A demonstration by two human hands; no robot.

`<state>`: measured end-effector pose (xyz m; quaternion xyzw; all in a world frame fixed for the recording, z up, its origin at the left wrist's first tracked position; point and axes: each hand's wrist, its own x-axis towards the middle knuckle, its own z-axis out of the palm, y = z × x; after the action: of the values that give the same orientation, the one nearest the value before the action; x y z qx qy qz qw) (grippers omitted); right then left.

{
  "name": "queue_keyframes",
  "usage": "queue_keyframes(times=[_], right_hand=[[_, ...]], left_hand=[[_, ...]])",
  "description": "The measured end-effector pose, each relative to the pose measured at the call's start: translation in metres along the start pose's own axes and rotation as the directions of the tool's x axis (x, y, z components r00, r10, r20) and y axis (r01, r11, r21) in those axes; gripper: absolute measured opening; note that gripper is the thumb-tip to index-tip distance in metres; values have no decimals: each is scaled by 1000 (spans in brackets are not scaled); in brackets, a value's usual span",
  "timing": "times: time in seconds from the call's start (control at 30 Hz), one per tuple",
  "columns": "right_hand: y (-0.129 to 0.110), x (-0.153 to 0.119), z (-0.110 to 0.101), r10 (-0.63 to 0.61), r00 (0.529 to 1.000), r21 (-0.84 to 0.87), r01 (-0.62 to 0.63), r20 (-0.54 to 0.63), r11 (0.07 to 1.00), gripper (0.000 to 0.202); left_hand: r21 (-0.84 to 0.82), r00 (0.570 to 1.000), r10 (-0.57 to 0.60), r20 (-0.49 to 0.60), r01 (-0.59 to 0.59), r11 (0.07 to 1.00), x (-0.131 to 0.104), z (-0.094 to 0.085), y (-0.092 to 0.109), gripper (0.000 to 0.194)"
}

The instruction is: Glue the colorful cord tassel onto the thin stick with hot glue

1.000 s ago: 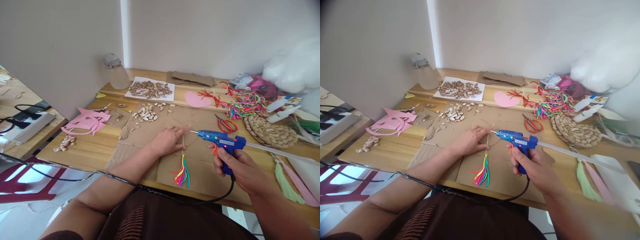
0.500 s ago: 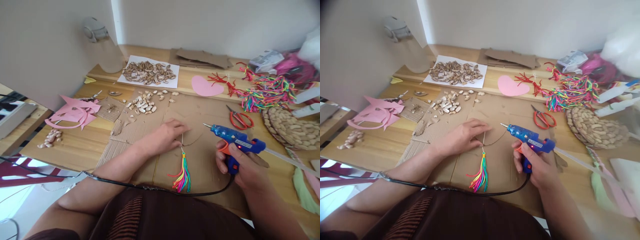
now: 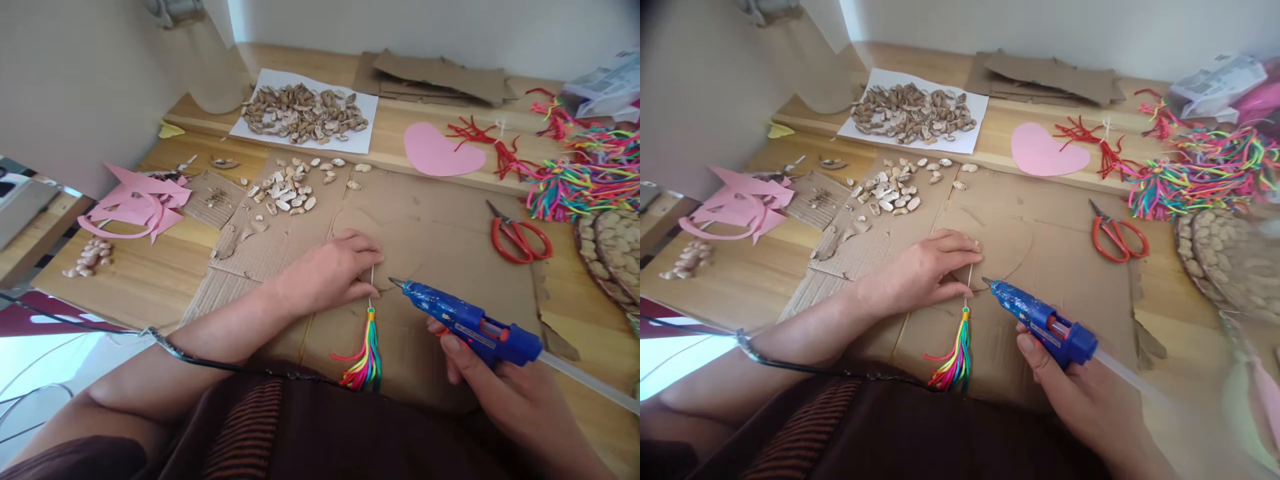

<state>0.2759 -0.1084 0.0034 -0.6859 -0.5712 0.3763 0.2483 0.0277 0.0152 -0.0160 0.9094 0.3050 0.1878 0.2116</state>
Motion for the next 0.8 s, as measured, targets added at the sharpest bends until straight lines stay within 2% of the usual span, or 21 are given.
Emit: queue_keyframes(times=[0.1,0.3,0.57,0.8], right_hand=[[-5,-1,-1,-35,999,-132,34,-5,991,37],[-12,-4,1,-135,990,-224,139,31,965,28],[-15,-6,2,-138,988,-251,153,77,956,30],[-5,-8,3,-159,985,-255,169,61,952,27]], left_hand=[[7,1000,-1,15,1,1000,0,1,1,50],[0,999,-8,32,8,1000,0,0,-1,50],[1,999,-7,39,7,1000,1,2,-2,49],[-3,999,-21,47,21,1000,1,1,-2,47]])
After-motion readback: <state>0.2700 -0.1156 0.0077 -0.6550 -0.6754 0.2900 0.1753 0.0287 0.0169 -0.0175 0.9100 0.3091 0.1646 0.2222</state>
